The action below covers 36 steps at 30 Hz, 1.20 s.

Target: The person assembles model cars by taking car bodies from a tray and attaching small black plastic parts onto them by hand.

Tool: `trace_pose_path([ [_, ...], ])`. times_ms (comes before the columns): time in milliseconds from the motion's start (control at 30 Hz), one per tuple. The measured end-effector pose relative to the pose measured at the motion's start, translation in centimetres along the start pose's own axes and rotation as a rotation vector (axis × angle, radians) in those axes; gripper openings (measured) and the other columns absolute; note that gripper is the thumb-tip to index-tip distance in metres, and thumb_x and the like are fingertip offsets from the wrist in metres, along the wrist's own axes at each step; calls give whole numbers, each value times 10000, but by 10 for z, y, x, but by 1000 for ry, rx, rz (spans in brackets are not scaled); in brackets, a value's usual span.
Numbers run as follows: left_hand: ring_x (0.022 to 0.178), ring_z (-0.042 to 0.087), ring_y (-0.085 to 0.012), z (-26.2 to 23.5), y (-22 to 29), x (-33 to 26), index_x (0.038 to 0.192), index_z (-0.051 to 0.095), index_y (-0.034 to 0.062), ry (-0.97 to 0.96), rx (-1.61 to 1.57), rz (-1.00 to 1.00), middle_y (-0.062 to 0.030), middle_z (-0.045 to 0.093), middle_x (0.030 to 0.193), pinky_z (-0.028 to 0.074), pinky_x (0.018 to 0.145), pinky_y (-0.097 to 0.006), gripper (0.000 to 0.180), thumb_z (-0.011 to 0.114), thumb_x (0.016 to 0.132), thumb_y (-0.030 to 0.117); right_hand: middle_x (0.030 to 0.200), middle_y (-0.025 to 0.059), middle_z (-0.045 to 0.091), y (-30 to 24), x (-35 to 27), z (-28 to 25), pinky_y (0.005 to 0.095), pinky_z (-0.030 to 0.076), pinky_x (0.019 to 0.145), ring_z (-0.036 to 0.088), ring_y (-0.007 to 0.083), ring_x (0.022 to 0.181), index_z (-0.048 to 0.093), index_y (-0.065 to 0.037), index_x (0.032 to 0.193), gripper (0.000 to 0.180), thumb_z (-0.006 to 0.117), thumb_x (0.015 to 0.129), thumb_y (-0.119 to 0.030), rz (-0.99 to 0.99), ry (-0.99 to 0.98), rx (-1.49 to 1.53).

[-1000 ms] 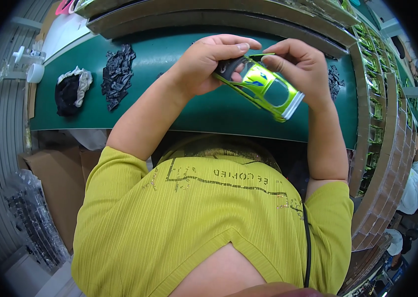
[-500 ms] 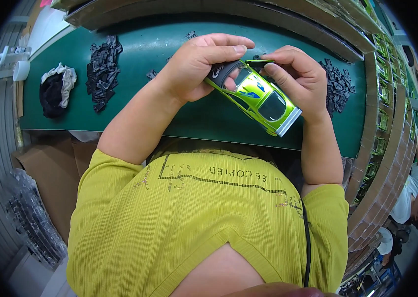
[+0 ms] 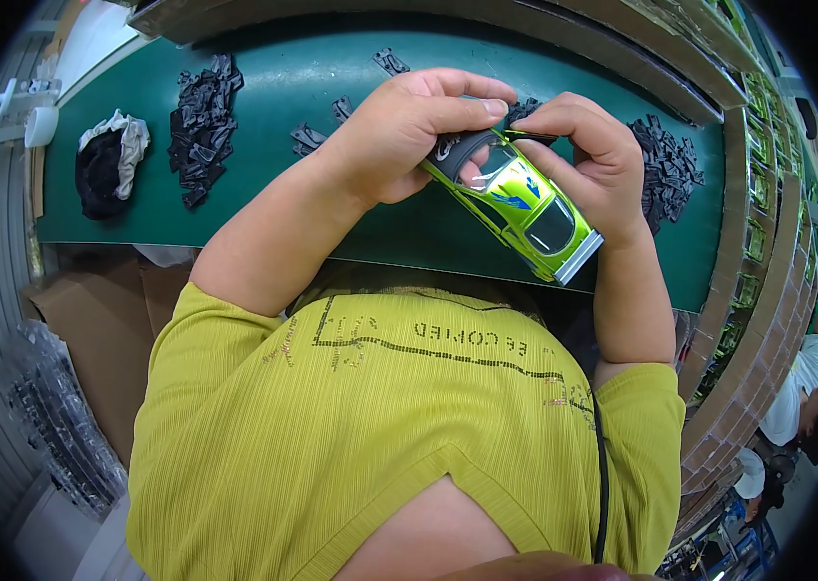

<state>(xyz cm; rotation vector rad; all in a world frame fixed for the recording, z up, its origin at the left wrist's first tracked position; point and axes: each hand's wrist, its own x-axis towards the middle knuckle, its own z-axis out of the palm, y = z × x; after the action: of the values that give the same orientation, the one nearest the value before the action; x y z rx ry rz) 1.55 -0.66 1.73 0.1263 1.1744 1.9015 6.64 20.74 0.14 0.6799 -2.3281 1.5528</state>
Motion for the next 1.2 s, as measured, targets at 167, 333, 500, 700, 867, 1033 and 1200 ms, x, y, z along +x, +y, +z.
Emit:
trace_pose_path([
  [167, 549, 619, -76, 7, -3, -1, 1275, 575, -27, 33, 51, 30, -45, 652, 769, 503, 520, -168, 338, 590, 983, 143, 771, 78, 659, -4, 3, -3, 257, 474, 604, 632, 153, 685, 704, -4, 858, 108, 775, 779, -23, -23, -54, -86],
  [333, 556, 589, -66, 5, -2, 0, 1253, 591, -22, 80, 68, 29, -40, 642, 760, 484, 528, -166, 317, 592, 983, 145, 805, 62, 694, 2, 3, -2, 241, 490, 630, 647, 132, 703, 738, -20, 880, 79, 769, 819, -60, 41, -43, -42],
  [500, 614, 589, -88, -13, -5, 13, 1162, 626, -4, 208, -122, 201, -30, 635, 752, 530, 652, -240, 252, 611, 980, 169, 880, 34, 705, 9, 4, -9, 200, 496, 669, 632, 92, 730, 710, -26, 1063, 175, 710, 917, -123, 288, 453, 304],
  [700, 703, 659, -134, -7, -7, 16, 1071, 642, 33, 480, -142, 387, -57, 668, 834, 577, 726, -303, 181, 680, 940, 153, 678, 58, 629, -17, -5, 10, 257, 443, 524, 578, 149, 565, 717, -21, 946, 120, 729, 829, -46, -147, 168, -254],
  [867, 722, 665, -151, -12, -13, 20, 1060, 635, 25, 433, -56, 546, -73, 671, 873, 587, 686, -293, 193, 703, 923, 142, 651, 69, 604, -13, 0, 28, 322, 471, 516, 583, 231, 540, 728, -73, 957, 211, 751, 753, -25, -292, 90, -539],
  [1033, 723, 658, -153, -6, -14, 22, 1063, 626, 12, 477, 2, 529, -77, 660, 860, 596, 648, -296, 212, 705, 921, 148, 652, 60, 606, -16, 0, 29, 326, 479, 513, 597, 230, 548, 724, -71, 991, 244, 749, 752, -31, -366, 142, -594],
  [1200, 722, 652, -162, -8, -13, 24, 1063, 614, 12, 515, -23, 559, -80, 647, 866, 597, 643, -301, 231, 708, 920, 167, 669, 62, 622, -17, -1, 34, 328, 485, 521, 605, 227, 555, 727, -68, 989, 231, 745, 759, -48, -336, 152, -656],
])
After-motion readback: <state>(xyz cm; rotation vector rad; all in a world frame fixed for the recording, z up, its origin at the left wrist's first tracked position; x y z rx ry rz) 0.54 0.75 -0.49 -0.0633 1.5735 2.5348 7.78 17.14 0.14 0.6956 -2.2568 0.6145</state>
